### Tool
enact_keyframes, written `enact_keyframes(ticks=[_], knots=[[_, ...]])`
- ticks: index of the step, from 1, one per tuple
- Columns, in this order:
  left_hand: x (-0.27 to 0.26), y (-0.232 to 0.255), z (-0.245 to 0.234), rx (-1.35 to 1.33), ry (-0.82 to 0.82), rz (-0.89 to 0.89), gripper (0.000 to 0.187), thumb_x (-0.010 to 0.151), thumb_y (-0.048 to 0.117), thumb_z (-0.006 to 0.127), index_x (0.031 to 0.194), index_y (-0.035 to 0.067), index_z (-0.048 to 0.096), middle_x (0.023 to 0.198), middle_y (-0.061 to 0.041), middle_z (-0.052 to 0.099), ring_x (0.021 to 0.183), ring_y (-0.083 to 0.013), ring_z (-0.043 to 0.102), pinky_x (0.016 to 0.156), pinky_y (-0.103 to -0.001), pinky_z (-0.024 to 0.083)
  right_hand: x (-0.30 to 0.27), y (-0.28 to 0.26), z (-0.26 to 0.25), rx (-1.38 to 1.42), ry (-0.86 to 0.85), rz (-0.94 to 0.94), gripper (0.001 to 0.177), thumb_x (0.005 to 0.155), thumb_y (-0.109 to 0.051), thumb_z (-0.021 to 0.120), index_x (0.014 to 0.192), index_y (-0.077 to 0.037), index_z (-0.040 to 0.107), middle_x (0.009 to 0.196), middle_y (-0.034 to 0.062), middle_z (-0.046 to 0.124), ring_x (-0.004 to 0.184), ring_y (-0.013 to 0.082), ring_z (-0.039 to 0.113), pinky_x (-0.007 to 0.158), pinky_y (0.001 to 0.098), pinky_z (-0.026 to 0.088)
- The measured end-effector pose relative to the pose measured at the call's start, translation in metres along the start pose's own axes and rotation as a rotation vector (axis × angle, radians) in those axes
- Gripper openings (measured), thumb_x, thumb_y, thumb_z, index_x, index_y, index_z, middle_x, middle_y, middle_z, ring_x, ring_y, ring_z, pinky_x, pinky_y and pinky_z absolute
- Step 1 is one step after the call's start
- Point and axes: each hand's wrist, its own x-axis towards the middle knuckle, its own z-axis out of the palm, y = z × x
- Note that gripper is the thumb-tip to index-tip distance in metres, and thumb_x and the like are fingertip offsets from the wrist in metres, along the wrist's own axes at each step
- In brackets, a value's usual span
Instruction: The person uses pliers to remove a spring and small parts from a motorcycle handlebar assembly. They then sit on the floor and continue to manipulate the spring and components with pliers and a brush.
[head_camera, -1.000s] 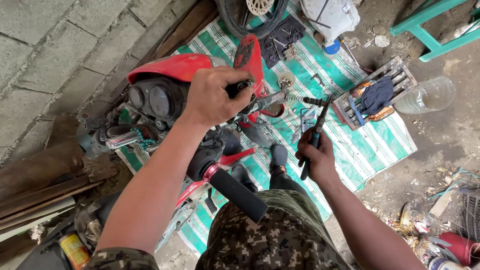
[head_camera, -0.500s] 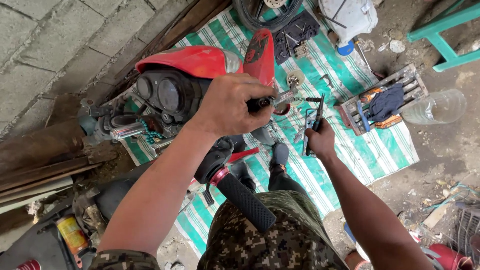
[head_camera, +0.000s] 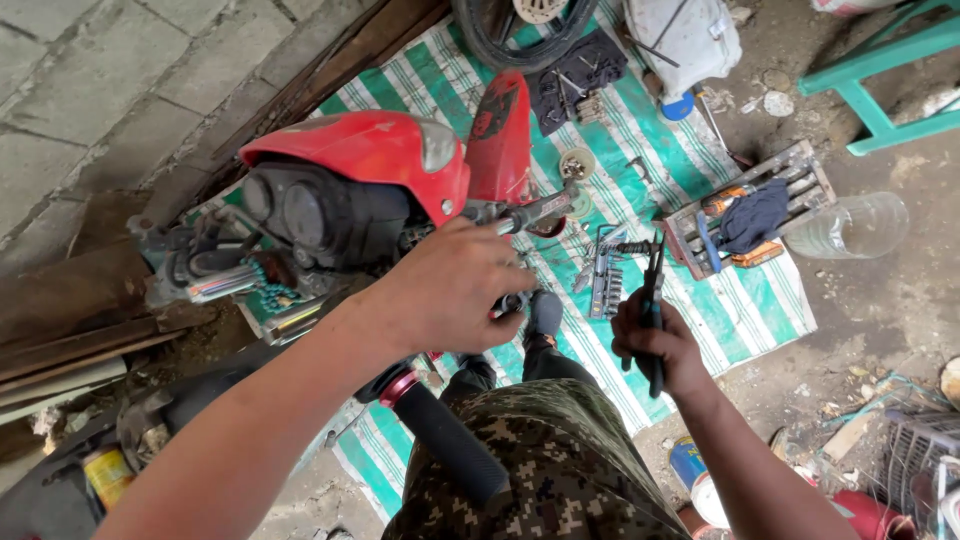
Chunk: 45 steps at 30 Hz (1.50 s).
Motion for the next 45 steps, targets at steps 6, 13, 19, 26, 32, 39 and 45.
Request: enact_keyframes(ticks=[6, 13, 19, 26, 32, 39, 45], knots=[[-0.007, 0.018, 0.007, 0.143, -0.320, -0.050, 0.029, 0.082, 0.045, 0.083, 0.098, 0.021, 0.083, 0.090, -0.005, 0.074, 0.099, -0.0300, 0.072, 0.100, -0.056, 0.049, -0.032, -0.019, 0.018, -0.037, -0.166, -0.131, 0.036, 0.077, 0.010, 0.077, 0.103, 0.002, 0.053, 0.076, 0.0101, 0.050, 0.067, 0.0258, 0.061, 0.046, 0.0376, 0.056], [-0.015, 0.022, 0.018, 0.186, -0.373, -0.053, 0.030, 0.081, 0.043, 0.088, 0.099, 0.020, 0.084, 0.090, -0.006, 0.074, 0.100, -0.0299, 0.070, 0.099, -0.057, 0.047, -0.042, -0.047, 0.035, -0.121, -0.254, -0.213, 0.031, 0.079, 0.010, 0.077, 0.099, -0.001, 0.056, 0.075, 0.0027, 0.045, 0.065, 0.0165, 0.050, 0.053, 0.0327, 0.047], [-0.012, 0.021, 0.012, 0.199, -0.357, -0.071, 0.033, 0.081, 0.045, 0.088, 0.101, 0.019, 0.081, 0.090, -0.004, 0.073, 0.103, -0.0283, 0.067, 0.099, -0.054, 0.047, -0.051, -0.067, 0.047, -0.232, -0.278, -0.283, 0.024, 0.083, 0.011, 0.075, 0.097, -0.001, 0.059, 0.072, 0.0014, 0.044, 0.061, 0.0139, 0.046, 0.053, 0.0318, 0.045], [-0.014, 0.014, 0.014, 0.265, -0.426, -0.005, 0.037, 0.091, 0.050, 0.085, 0.112, 0.019, 0.079, 0.105, 0.000, 0.074, 0.112, -0.0289, 0.061, 0.098, -0.054, 0.043, -0.065, -0.091, 0.062, -0.804, -0.118, -0.145, 0.026, 0.083, -0.022, 0.076, 0.087, -0.017, 0.050, 0.070, -0.0036, 0.050, 0.057, 0.0135, 0.044, 0.054, 0.0332, 0.037], [-0.012, 0.013, 0.011, 0.256, -0.422, -0.017, 0.037, 0.090, 0.047, 0.087, 0.111, 0.018, 0.079, 0.107, 0.000, 0.073, 0.114, -0.0289, 0.061, 0.098, -0.054, 0.043, -0.063, -0.095, 0.065, -0.549, -0.213, -0.080, 0.025, 0.086, -0.017, 0.074, 0.090, -0.016, 0.049, 0.075, -0.0016, 0.050, 0.060, 0.0140, 0.046, 0.053, 0.0316, 0.039], [-0.013, 0.010, 0.014, 0.242, -0.375, -0.010, 0.039, 0.084, 0.045, 0.091, 0.108, 0.017, 0.079, 0.106, -0.001, 0.071, 0.115, -0.0295, 0.060, 0.100, -0.055, 0.043, -0.062, -0.094, 0.066, -0.372, -0.281, -0.069, 0.026, 0.089, -0.015, 0.075, 0.095, -0.014, 0.050, 0.080, 0.0018, 0.050, 0.066, 0.0161, 0.045, 0.057, 0.0324, 0.036], [-0.013, 0.010, 0.013, 0.239, -0.359, -0.007, 0.037, 0.085, 0.043, 0.092, 0.108, 0.017, 0.080, 0.106, -0.002, 0.071, 0.117, -0.0303, 0.059, 0.098, -0.055, 0.044, -0.062, -0.097, 0.067, -0.283, -0.309, -0.028, 0.026, 0.089, -0.011, 0.074, 0.097, -0.013, 0.049, 0.082, 0.0036, 0.050, 0.067, 0.0165, 0.046, 0.057, 0.0325, 0.035]])
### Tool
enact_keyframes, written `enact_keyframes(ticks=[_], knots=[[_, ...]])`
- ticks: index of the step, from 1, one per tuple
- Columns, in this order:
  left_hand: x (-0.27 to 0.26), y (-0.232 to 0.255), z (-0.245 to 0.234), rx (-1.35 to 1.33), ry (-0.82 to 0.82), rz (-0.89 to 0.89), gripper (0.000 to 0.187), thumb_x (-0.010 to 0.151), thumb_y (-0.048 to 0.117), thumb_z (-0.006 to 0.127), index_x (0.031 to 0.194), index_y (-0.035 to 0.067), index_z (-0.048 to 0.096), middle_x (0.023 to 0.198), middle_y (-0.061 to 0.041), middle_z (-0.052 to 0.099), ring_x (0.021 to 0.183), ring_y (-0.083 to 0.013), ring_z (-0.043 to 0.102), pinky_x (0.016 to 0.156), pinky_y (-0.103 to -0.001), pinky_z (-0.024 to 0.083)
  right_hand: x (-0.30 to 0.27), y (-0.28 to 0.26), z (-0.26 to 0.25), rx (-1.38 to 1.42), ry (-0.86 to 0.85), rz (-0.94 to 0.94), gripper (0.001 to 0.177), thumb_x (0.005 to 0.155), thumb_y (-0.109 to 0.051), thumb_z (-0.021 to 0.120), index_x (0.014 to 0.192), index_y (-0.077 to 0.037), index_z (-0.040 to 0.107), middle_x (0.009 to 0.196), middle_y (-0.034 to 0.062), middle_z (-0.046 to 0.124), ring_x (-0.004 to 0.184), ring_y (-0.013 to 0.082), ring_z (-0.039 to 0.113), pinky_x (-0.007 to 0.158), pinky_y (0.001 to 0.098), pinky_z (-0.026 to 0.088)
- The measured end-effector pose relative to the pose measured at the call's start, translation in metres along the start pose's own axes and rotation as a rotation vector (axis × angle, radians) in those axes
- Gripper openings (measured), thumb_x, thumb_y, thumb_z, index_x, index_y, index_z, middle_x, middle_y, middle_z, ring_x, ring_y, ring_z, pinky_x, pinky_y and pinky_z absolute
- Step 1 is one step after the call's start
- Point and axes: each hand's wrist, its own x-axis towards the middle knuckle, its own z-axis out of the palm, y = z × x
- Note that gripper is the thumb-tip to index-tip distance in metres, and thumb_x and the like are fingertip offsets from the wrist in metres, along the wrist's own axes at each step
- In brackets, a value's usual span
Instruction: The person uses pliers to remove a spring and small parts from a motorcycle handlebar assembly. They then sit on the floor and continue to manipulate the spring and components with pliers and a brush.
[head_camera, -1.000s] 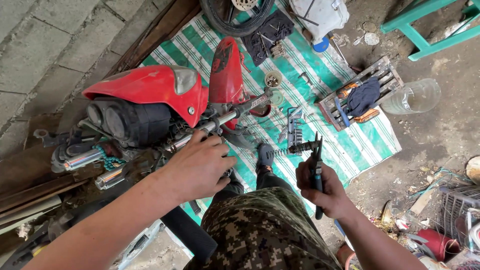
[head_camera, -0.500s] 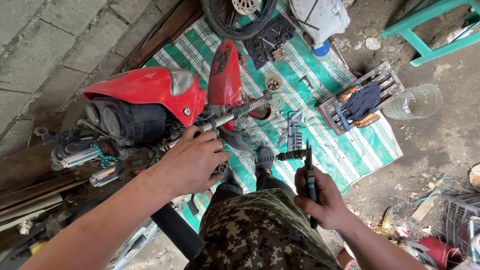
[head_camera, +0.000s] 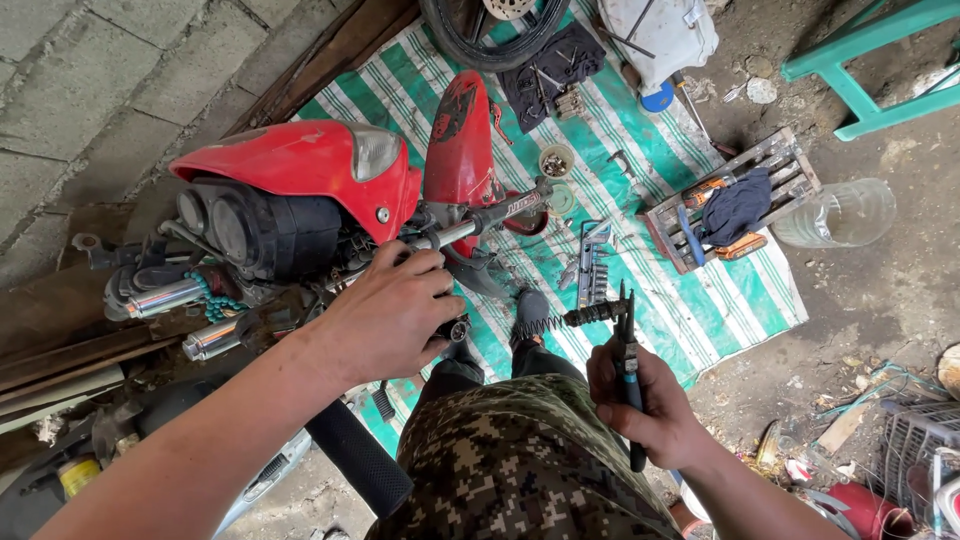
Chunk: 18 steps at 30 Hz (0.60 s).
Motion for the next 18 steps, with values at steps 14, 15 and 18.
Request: enact_keyframes(ticks=[14, 15, 18], knots=[[0.0024, -0.0014, 0.0030, -0.033, -0.050, -0.008, 0.038, 0.084, 0.040, 0.092, 0.111, 0.016, 0.079, 0.111, -0.004, 0.071, 0.122, -0.0312, 0.058, 0.100, -0.055, 0.043, 0.0020, 0.0049, 0.0018, 0.029, 0.006, 0.014, 0.026, 0.088, -0.008, 0.073, 0.096, -0.013, 0.049, 0.083, 0.0041, 0.049, 0.067, 0.0169, 0.044, 0.057, 0.0324, 0.035], [0.0022, -0.0014, 0.0030, -0.033, -0.047, -0.006, 0.038, 0.084, 0.040, 0.092, 0.111, 0.016, 0.079, 0.112, -0.004, 0.072, 0.122, -0.0312, 0.058, 0.100, -0.055, 0.043, 0.0022, 0.0050, 0.0026, 0.031, 0.008, 0.017, 0.026, 0.088, -0.008, 0.074, 0.096, -0.013, 0.050, 0.082, 0.0039, 0.048, 0.067, 0.0170, 0.044, 0.057, 0.0328, 0.035], [0.0023, -0.0028, 0.0043, -0.028, -0.034, -0.001, 0.041, 0.083, 0.041, 0.092, 0.114, 0.017, 0.080, 0.113, -0.004, 0.071, 0.122, -0.0311, 0.059, 0.099, -0.055, 0.043, 0.0028, 0.0042, 0.0042, 0.029, 0.014, 0.023, 0.026, 0.087, -0.008, 0.073, 0.096, -0.013, 0.050, 0.082, 0.0038, 0.048, 0.067, 0.0168, 0.043, 0.058, 0.0332, 0.034]])
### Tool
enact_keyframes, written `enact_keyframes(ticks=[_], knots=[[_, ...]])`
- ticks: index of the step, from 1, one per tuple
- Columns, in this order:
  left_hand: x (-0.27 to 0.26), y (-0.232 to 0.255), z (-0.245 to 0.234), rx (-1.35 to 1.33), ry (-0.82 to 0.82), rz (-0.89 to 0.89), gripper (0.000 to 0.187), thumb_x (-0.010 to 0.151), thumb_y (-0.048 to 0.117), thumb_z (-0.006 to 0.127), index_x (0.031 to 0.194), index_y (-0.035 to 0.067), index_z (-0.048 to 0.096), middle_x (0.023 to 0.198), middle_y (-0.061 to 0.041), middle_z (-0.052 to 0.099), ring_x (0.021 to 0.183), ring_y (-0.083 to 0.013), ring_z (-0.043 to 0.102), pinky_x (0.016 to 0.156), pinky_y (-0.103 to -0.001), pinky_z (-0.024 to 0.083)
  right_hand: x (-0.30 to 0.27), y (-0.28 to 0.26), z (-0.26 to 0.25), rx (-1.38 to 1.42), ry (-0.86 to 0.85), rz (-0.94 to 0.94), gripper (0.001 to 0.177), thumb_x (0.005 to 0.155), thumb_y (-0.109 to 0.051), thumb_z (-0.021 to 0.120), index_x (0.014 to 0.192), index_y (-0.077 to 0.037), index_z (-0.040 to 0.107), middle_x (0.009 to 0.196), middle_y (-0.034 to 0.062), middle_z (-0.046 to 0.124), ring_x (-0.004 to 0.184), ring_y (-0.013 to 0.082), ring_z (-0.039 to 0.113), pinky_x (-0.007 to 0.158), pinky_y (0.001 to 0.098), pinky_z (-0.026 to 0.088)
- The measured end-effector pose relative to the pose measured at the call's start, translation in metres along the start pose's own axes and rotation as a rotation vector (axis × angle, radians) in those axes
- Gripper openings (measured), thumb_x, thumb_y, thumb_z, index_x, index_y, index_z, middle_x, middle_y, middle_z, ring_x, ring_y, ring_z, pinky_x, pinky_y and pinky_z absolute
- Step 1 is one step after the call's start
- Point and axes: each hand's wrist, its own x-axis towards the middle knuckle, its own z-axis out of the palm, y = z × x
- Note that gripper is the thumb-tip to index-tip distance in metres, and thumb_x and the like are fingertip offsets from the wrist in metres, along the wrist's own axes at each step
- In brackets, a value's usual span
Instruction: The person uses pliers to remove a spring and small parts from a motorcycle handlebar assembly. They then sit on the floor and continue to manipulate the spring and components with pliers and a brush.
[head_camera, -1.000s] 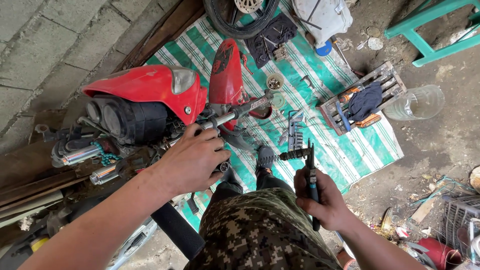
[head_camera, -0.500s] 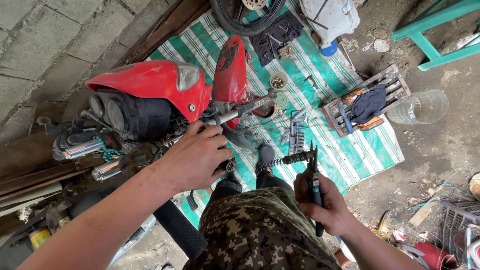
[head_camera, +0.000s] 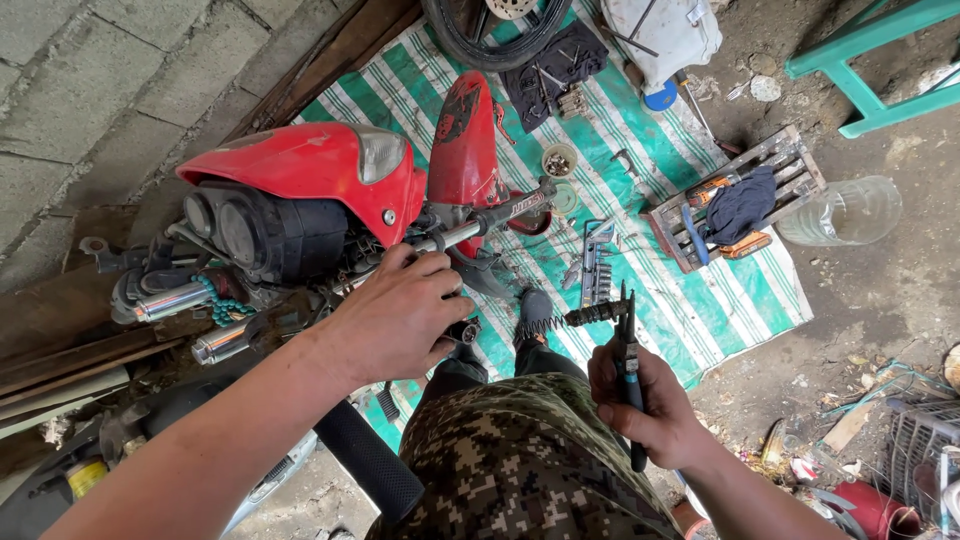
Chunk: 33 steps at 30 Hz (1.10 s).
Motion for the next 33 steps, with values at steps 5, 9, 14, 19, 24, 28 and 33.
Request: enact_keyframes(ticks=[5, 9, 14, 19, 24, 28, 33], knots=[[0.001, -0.001, -0.001, -0.010, 0.009, 0.004, 0.039, 0.082, 0.041, 0.091, 0.111, 0.018, 0.079, 0.110, -0.003, 0.071, 0.118, -0.0307, 0.060, 0.096, -0.053, 0.043, 0.001, 0.002, 0.002, 0.007, 0.009, -0.006, 0.026, 0.086, -0.008, 0.073, 0.096, -0.012, 0.049, 0.082, 0.0045, 0.048, 0.067, 0.0174, 0.043, 0.058, 0.0332, 0.034], [0.001, -0.002, 0.002, -0.022, 0.002, 0.011, 0.040, 0.083, 0.041, 0.090, 0.113, 0.017, 0.079, 0.113, -0.004, 0.070, 0.117, -0.0303, 0.059, 0.096, -0.053, 0.043, 0.001, 0.002, 0.004, -0.089, 0.040, -0.031, 0.026, 0.088, -0.011, 0.074, 0.095, -0.013, 0.049, 0.080, 0.0031, 0.048, 0.066, 0.0172, 0.044, 0.057, 0.0333, 0.035], [0.001, -0.004, 0.004, -0.037, 0.021, 0.010, 0.043, 0.083, 0.042, 0.090, 0.118, 0.018, 0.079, 0.117, -0.006, 0.070, 0.117, -0.0312, 0.061, 0.096, -0.054, 0.044, -0.003, 0.007, 0.003, -0.153, 0.058, 0.005, 0.025, 0.089, -0.011, 0.075, 0.096, -0.014, 0.051, 0.083, 0.0014, 0.050, 0.064, 0.0150, 0.046, 0.054, 0.0313, 0.037], [0.009, -0.002, -0.021, -0.221, -0.087, -0.117, 0.047, 0.099, 0.048, 0.074, 0.137, 0.020, 0.078, 0.128, -0.005, 0.072, 0.126, -0.0296, 0.063, 0.104, -0.053, 0.042, -0.003, 0.015, -0.002, -0.136, 0.071, 0.010, 0.026, 0.088, -0.008, 0.074, 0.095, -0.015, 0.050, 0.080, 0.0017, 0.049, 0.063, 0.0157, 0.045, 0.055, 0.0325, 0.036], [0.017, -0.007, -0.050, -0.559, -0.143, -0.264, 0.056, 0.106, 0.026, 0.041, 0.154, 0.013, 0.067, 0.152, -0.013, 0.071, 0.140, -0.0346, 0.064, 0.115, -0.055, 0.045, -0.007, 0.026, -0.015, -0.156, 0.102, 0.060, 0.024, 0.090, -0.008, 0.075, 0.099, -0.014, 0.053, 0.083, 0.0018, 0.049, 0.064, 0.0162, 0.042, 0.057, 0.0337, 0.035], [0.015, -0.010, -0.050, -0.609, -0.125, -0.273, 0.061, 0.101, 0.020, 0.039, 0.156, 0.012, 0.064, 0.156, -0.011, 0.069, 0.147, -0.0325, 0.060, 0.118, -0.052, 0.043, -0.008, 0.029, -0.020, -0.172, 0.107, 0.073, 0.024, 0.090, -0.010, 0.076, 0.099, -0.014, 0.054, 0.080, 0.0016, 0.049, 0.064, 0.0161, 0.042, 0.058, 0.0338, 0.034], [0.012, -0.010, -0.051, -0.618, -0.084, -0.311, 0.063, 0.097, 0.019, 0.043, 0.155, 0.014, 0.065, 0.160, -0.013, 0.065, 0.146, -0.0336, 0.060, 0.117, -0.053, 0.044, -0.010, 0.037, -0.026, -0.233, 0.131, 0.107, 0.024, 0.088, -0.007, 0.075, 0.098, -0.014, 0.054, 0.079, 0.0017, 0.049, 0.065, 0.0162, 0.041, 0.060, 0.0351, 0.036]])
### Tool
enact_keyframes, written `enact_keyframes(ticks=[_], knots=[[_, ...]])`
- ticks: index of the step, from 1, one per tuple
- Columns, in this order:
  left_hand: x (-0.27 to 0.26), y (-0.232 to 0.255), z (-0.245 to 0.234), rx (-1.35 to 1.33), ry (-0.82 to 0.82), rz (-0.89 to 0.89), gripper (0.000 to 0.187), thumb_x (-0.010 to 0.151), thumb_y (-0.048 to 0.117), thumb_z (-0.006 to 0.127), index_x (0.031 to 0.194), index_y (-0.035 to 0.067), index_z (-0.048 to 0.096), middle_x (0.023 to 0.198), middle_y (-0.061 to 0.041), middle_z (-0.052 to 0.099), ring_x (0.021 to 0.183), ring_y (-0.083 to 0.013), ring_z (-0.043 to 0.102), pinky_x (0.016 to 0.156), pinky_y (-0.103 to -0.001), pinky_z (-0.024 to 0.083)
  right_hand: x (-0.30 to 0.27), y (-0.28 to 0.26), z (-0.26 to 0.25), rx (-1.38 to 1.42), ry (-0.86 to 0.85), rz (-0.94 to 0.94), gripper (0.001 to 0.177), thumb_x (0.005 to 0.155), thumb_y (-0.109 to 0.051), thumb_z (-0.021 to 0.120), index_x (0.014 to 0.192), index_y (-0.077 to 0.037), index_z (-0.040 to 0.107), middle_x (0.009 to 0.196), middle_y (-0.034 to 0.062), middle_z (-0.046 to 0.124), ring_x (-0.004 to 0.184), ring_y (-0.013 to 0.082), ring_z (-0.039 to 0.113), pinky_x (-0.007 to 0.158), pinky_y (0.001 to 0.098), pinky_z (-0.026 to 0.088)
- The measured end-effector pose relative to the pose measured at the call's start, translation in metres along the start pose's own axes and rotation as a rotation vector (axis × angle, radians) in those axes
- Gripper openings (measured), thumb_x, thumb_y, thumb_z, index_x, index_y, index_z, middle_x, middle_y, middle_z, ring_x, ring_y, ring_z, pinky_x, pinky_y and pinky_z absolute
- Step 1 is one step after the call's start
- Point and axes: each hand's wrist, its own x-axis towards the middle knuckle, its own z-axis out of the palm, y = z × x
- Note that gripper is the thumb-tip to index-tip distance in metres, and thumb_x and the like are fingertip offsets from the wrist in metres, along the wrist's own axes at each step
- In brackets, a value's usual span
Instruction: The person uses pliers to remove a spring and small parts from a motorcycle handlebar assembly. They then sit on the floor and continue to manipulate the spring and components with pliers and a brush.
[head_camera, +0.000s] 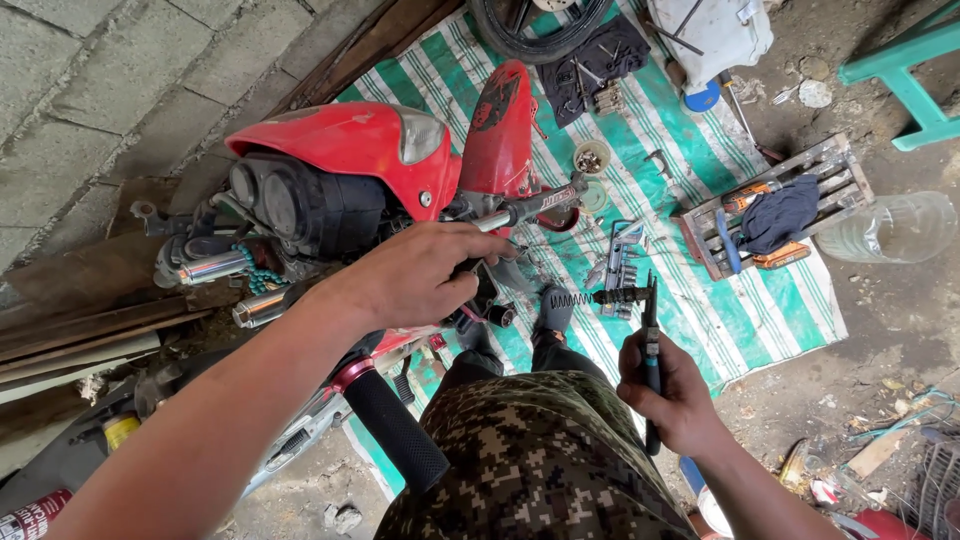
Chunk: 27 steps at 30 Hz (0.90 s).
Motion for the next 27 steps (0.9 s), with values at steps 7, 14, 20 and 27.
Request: enact_keyframes(ticks=[7, 14, 20, 27], knots=[[0.004, -0.007, 0.007, 0.058, 0.031, -0.008, 0.064, 0.094, 0.019, 0.049, 0.156, 0.014, 0.065, 0.161, -0.012, 0.064, 0.148, -0.0321, 0.057, 0.120, -0.052, 0.042, 0.003, 0.015, -0.011, -0.078, 0.005, 0.001, 0.023, 0.086, -0.009, 0.074, 0.098, -0.015, 0.056, 0.080, 0.0009, 0.052, 0.066, 0.0169, 0.044, 0.061, 0.0364, 0.039], [0.004, -0.004, 0.003, 0.071, 0.077, -0.015, 0.062, 0.096, 0.021, 0.052, 0.157, 0.013, 0.063, 0.161, -0.012, 0.063, 0.152, -0.0306, 0.052, 0.122, -0.053, 0.039, 0.008, 0.023, -0.024, -0.097, 0.015, 0.061, 0.025, 0.083, -0.008, 0.076, 0.095, -0.015, 0.055, 0.078, 0.0012, 0.051, 0.067, 0.0178, 0.044, 0.062, 0.0375, 0.038], [-0.033, 0.038, -0.022, 0.103, 0.294, 0.078, 0.051, 0.105, 0.019, 0.049, 0.151, 0.009, 0.069, 0.152, -0.015, 0.071, 0.142, -0.0337, 0.062, 0.115, -0.055, 0.046, 0.008, 0.027, -0.033, -0.100, 0.032, 0.085, 0.025, 0.081, -0.006, 0.076, 0.093, -0.014, 0.056, 0.081, 0.0023, 0.056, 0.067, 0.0191, 0.046, 0.062, 0.0384, 0.041], [-0.120, 0.078, 0.018, 0.107, 0.715, 0.447, 0.029, 0.111, 0.013, 0.060, 0.137, 0.004, 0.066, 0.135, -0.013, 0.076, 0.126, -0.0297, 0.076, 0.110, -0.047, 0.067, 0.004, 0.032, -0.020, -0.093, 0.031, 0.043, 0.026, 0.080, -0.005, 0.076, 0.093, -0.013, 0.055, 0.082, 0.0021, 0.055, 0.069, 0.0194, 0.048, 0.063, 0.0387, 0.041]])
